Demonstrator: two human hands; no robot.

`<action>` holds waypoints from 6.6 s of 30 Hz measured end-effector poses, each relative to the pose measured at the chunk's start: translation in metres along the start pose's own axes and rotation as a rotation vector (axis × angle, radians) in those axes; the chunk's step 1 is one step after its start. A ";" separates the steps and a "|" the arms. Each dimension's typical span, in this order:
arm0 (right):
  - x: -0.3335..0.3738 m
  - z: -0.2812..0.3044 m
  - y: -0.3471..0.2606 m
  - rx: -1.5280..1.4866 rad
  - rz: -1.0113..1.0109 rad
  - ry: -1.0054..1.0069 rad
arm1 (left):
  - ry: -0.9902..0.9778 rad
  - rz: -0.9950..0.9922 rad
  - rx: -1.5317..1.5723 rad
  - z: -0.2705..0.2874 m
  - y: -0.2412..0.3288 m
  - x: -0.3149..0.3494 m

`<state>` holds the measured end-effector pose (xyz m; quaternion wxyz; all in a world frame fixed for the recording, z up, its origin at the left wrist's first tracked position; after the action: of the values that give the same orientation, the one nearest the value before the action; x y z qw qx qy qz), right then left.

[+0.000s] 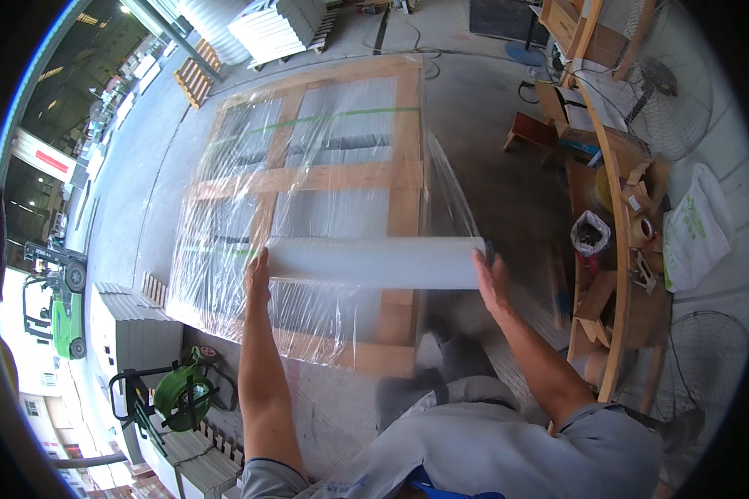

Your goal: The person wraps a wooden pallet loaded with white rectangular items using a roll of clear stretch film. They walk around the pallet, pulling and applying the film in multiple overlapping layers to secure the load. The person finishes by tearing off the film and placing the roll aside.

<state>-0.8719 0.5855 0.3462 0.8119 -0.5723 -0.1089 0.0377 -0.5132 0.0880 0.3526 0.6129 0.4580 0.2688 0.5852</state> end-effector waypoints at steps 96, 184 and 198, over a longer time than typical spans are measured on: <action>0.271 -0.159 0.304 0.703 0.145 -0.643 | -0.285 0.325 -0.633 -0.007 -0.570 0.044; -0.297 -0.152 -0.127 0.568 0.310 0.706 | 0.064 -1.364 -0.774 -0.375 0.256 -0.159; 0.128 -0.137 0.050 0.312 -0.482 -0.090 | 0.150 -1.409 -1.074 -0.399 0.236 -0.214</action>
<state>-0.7139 0.5000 0.2722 0.8701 -0.3958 -0.2703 -0.1146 -1.0061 -0.0441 0.3409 0.9435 -0.2024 0.2170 0.1477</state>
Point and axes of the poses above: each hand's wrist, its own x-axis away from the middle knuckle, its own z-axis out of the back of the hand, y = z × x, the point moved 10 cm from there along -x, towards the middle knuckle, and after that the axes turned 6 degrees about y, right-handed, at the moved point
